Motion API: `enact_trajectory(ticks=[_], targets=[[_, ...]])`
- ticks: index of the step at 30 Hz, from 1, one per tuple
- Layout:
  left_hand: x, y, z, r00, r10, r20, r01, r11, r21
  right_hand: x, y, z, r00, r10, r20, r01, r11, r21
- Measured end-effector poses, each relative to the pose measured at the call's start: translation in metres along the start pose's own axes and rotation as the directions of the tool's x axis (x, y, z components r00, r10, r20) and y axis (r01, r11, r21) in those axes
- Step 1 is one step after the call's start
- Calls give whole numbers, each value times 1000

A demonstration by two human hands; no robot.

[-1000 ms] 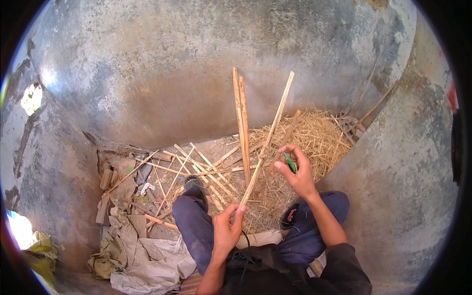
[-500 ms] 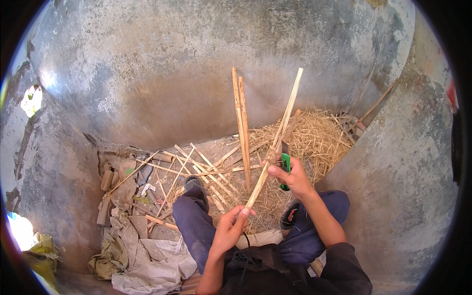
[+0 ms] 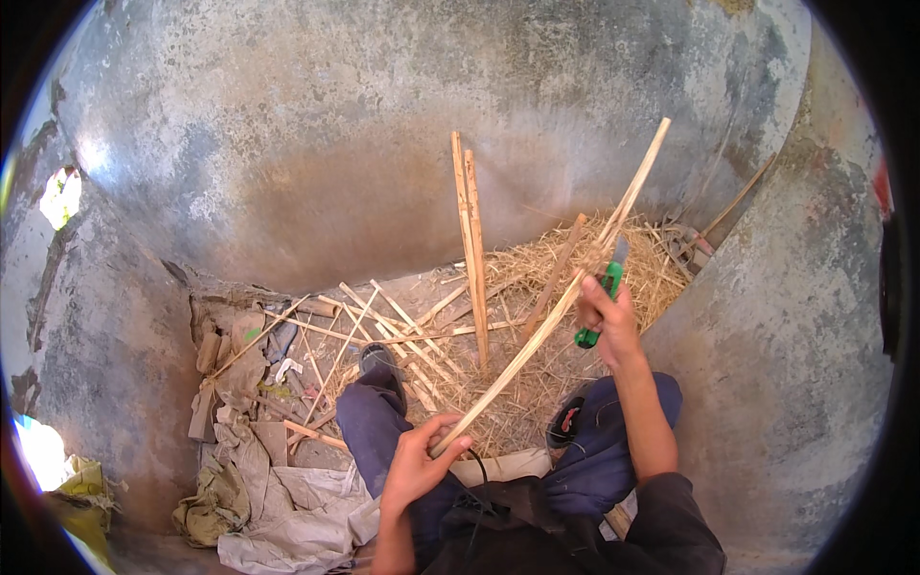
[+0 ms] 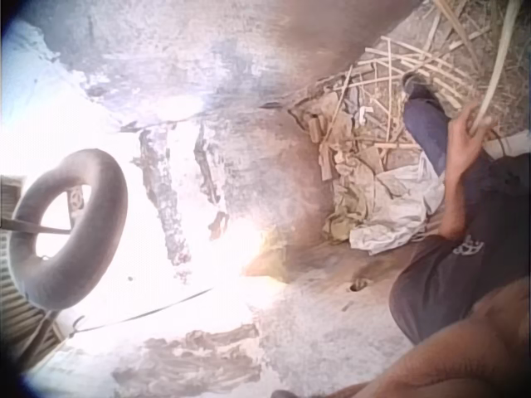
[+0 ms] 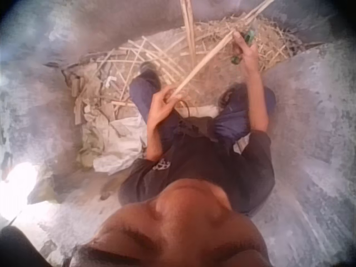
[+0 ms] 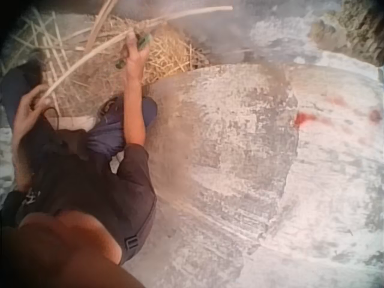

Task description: The person scrapes and thins long strips of wood using a green utility knife by hand while sitting on the ground.

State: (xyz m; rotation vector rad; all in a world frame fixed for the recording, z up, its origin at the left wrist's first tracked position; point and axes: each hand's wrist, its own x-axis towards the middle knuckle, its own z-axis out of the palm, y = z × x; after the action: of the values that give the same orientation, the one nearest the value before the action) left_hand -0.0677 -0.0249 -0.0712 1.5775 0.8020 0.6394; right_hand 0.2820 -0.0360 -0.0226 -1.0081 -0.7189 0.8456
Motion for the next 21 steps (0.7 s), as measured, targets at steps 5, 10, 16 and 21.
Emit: enact_trajectory(ticks=[5,10,16,21], targets=[[-7,-10,-19,998,-11,-62,17,995,93,20,-14,-19,999,-48,21,50,992,-113],[-5,-6,-16,967,30,-251,-8,996,88,31,-14,-35,945,5,326,257,604,-754],[4,-1,-4,927,101,-361,-91,995,45,19,0,-19,931,353,94,117,-43,-992],[11,2,1,948,56,-314,-73,996,-44,-8,-2,7,941,-30,337,318,416,-852]])
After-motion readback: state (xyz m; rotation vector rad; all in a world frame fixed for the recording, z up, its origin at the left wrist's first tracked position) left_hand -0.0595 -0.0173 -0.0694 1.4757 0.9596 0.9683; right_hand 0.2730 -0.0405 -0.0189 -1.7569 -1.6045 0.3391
